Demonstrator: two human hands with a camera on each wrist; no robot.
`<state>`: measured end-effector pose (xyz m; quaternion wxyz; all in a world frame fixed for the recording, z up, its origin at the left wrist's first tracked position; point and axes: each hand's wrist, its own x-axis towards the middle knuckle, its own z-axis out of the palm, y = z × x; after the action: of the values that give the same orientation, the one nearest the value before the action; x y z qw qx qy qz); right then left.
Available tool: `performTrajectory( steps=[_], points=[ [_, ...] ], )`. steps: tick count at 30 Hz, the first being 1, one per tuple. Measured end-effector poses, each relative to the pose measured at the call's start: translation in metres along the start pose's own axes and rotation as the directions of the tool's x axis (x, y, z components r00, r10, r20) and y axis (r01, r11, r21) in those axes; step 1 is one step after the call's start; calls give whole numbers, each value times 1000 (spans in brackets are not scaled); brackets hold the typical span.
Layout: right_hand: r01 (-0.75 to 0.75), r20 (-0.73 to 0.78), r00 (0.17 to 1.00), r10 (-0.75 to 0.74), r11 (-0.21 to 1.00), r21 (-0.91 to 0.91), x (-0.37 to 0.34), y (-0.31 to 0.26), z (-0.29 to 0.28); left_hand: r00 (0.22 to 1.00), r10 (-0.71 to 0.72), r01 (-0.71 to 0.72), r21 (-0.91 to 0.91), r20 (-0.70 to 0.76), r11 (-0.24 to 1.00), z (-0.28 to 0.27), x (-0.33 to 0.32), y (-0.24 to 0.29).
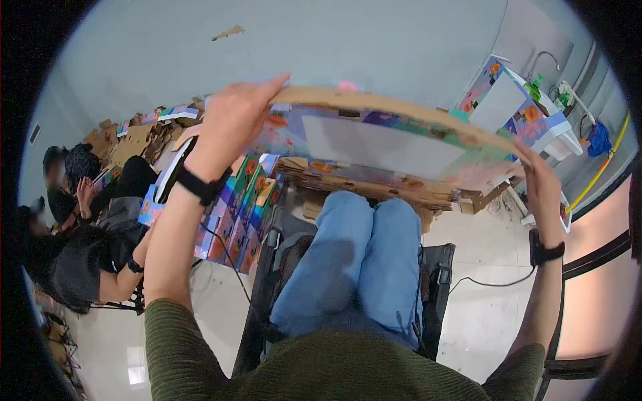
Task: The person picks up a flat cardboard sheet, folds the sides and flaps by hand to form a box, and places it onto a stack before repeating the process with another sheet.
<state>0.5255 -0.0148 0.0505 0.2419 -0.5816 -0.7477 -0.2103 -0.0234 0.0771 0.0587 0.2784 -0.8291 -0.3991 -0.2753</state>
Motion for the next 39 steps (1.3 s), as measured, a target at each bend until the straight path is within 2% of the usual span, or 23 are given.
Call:
performTrajectory(
  steps=[1, 4, 6, 7, 10, 11, 15, 17, 19, 21, 22, 23, 25, 28, 29, 31, 34, 37, 39],
  points=[
    [-22, -42, 999, 20, 999, -47, 11, 8, 7, 998, 7, -7, 6, -58, 1000, 7, 12, 0],
    [61, -279, 955, -97, 989, -135, 33, 22, 22, 977, 24, -18, 31, -210, 999, 31, 35, -1],
    [56, -348, 929, -130, 975, -216, 34, 22, 34, 958, 25, -7, 64, -286, 998, 48, 40, -2],
    [48, -378, 914, -146, 965, -256, 32, 24, 40, 935, 84, -57, 89, -344, 994, 55, 45, -2],
    [67, -334, 933, -134, 976, -206, 21, 39, 82, 949, 116, -100, 69, -293, 993, 93, 38, -1],
    [44, -260, 958, -118, 960, -276, 14, 37, 96, 963, 109, -104, 34, -247, 994, 108, 34, 0],
    [52, -74, 995, -64, 986, -157, -8, 42, 177, 994, 111, -110, -18, 14, 994, 182, 8, 3],
    [58, 12, 998, -57, 987, -152, -24, 51, 229, 982, 97, -93, -37, 161, 995, 223, -12, 9],
    [-10, 161, 987, 23, 997, -77, -37, 51, 272, 956, 99, -82, -74, 275, 994, 279, -38, 10],
    [20, 367, 928, 66, 974, -226, -57, 47, 318, 857, 55, -93, 48, 513, 995, 319, -64, 22],
    [-71, 514, 846, 143, 985, -158, -66, 42, 338, 702, -22, 1, 29, 712, 1000, 334, -70, 29],
    [-173, 651, 732, 199, 979, -105, -76, 39, 358, 494, -77, 96, 33, 866, 995, 346, -75, 37],
    [-299, 864, 483, 140, 954, 13, -102, 49, 403, 212, -116, 191, 76, 970, 979, 365, -82, 54],
    [-278, 820, 552, 152, 961, 9, -110, 28, 400, 295, -125, 134, 88, 947, 987, 385, -120, 72],
    [-222, 842, 527, 114, 975, 6, -107, 31, 401, 271, -97, 100, 73, 958, 992, 387, -122, 70],
    [-210, 818, 566, 105, 978, 20, -111, 32, 404, 225, -38, 29, 32, 974, 999, 377, -104, 72],
    [-178, 762, 637, 115, 984, 0, -115, 33, 411, 436, -25, 65, -4, 900, 998, 386, -113, 71],
    [-125, 707, 698, 114, 992, -37, -118, 30, 419, 571, -147, 36, 155, 808, 987, 415, -140, 85],
    [-113, 708, 698, 105, 993, -36, -116, 30, 421, 516, -140, 146, 75, 845, 987, 412, -131, 87]
  ],
)
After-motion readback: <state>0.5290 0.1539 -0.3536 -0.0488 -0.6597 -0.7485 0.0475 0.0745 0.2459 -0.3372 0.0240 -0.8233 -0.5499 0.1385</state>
